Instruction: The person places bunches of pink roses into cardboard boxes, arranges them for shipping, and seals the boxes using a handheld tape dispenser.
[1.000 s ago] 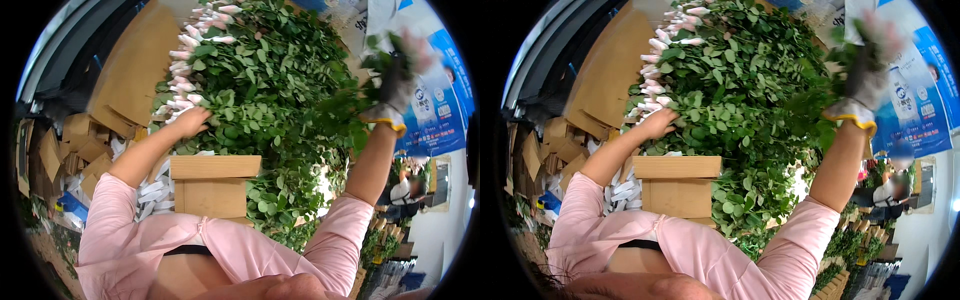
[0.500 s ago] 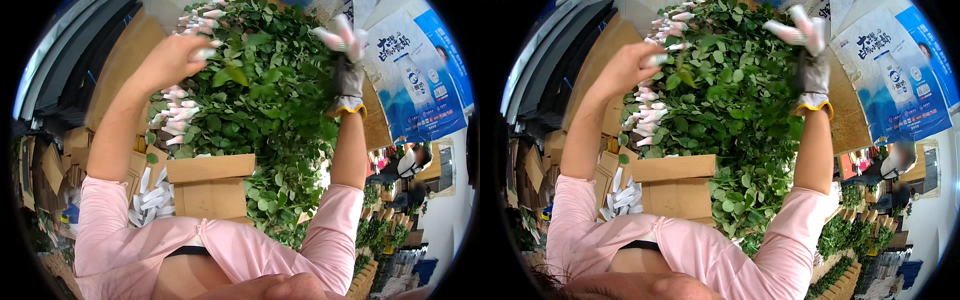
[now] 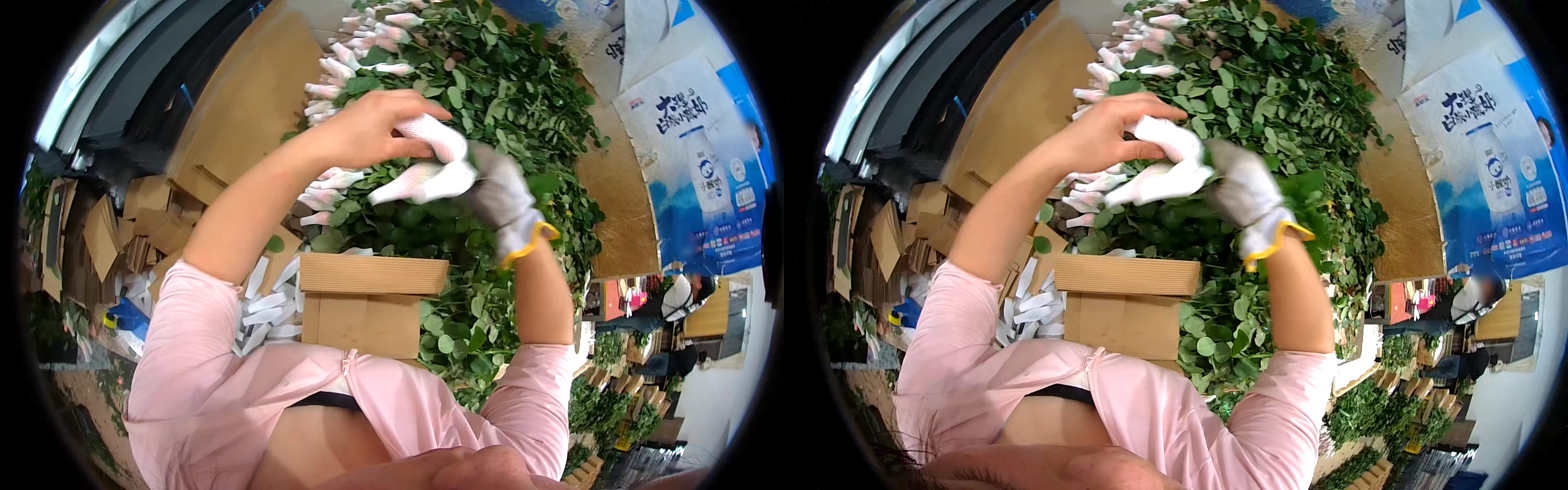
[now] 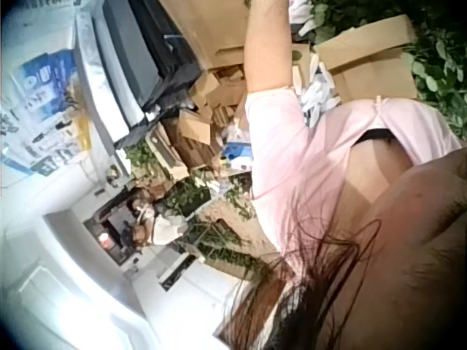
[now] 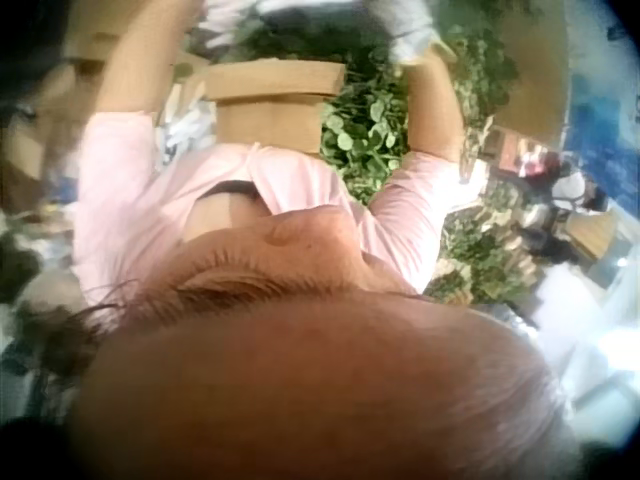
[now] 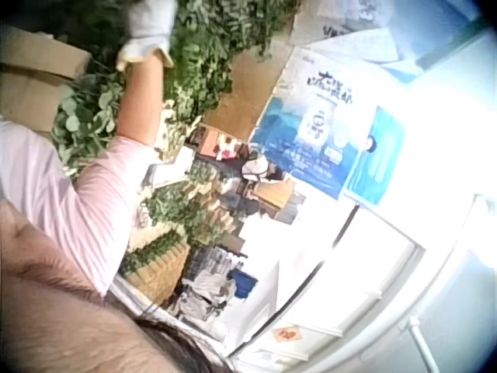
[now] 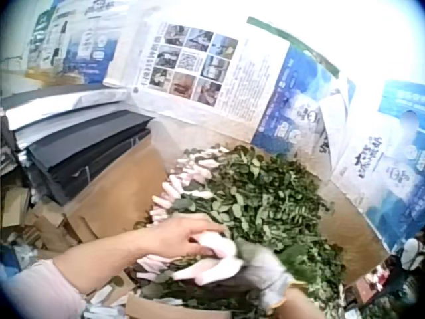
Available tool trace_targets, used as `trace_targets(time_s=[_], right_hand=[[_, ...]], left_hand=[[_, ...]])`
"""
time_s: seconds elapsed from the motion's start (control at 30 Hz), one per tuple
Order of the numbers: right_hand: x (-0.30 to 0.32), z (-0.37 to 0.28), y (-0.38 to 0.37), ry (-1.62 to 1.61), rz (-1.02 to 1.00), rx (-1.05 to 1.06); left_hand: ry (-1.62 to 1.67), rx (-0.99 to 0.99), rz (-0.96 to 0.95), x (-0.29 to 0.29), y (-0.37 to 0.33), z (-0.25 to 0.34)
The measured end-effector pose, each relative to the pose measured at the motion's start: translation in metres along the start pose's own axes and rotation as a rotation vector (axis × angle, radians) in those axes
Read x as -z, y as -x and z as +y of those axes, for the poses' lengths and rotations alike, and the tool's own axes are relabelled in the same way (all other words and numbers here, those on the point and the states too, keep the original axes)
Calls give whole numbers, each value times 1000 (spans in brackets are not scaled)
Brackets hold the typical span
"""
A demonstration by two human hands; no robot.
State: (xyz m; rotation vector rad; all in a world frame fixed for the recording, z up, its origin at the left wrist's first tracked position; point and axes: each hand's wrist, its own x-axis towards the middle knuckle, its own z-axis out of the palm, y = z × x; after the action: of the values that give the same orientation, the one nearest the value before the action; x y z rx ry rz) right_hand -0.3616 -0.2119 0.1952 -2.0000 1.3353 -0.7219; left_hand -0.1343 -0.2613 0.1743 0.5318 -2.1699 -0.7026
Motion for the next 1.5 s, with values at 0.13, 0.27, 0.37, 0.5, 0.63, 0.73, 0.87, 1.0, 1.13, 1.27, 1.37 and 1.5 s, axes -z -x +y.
trace_targets(time_s=[0.13, 0.27, 0.37, 0.5, 0.63, 0.73, 0.87, 1.0, 1.13, 1.27, 1.37, 1.5], right_hand=[[98, -1, 12, -155, 451, -216], [259, 15, 86, 425, 1307, 74], [225, -33, 89, -40, 1139, 455], [109, -66, 44, -411, 482, 621], [80, -46, 0, -302, 61, 677], [96, -30, 14, -500, 468, 391], [156, -29, 46, -320, 892, 437], [202, -53, 97, -79, 1141, 545], [200, -65, 101, -50, 1122, 611], [162, -62, 84, -155, 931, 641], [115, -41, 54, -324, 641, 645], [75, -24, 10, -397, 414, 655]], left_hand=[[-501, 458, -254, -73, 89, -144], [-475, 311, -172, -97, 115, -156], [-571, 483, -304, -59, 86, -146], [-782, 204, -146, -6, 17, -56], [-914, 30, 0, 20, -15, -1], [-783, 281, -5, 46, 11, -42], [19, 745, -308, 17, 68, -151], [-288, 541, -227, -33, 87, -187], [-186, 543, -127, -47, 53, -157], [-218, 307, 63, -19, 4, -53], [-310, 180, 216, 24, 41, 10], [-429, 469, 64, 66, 183, -3]])
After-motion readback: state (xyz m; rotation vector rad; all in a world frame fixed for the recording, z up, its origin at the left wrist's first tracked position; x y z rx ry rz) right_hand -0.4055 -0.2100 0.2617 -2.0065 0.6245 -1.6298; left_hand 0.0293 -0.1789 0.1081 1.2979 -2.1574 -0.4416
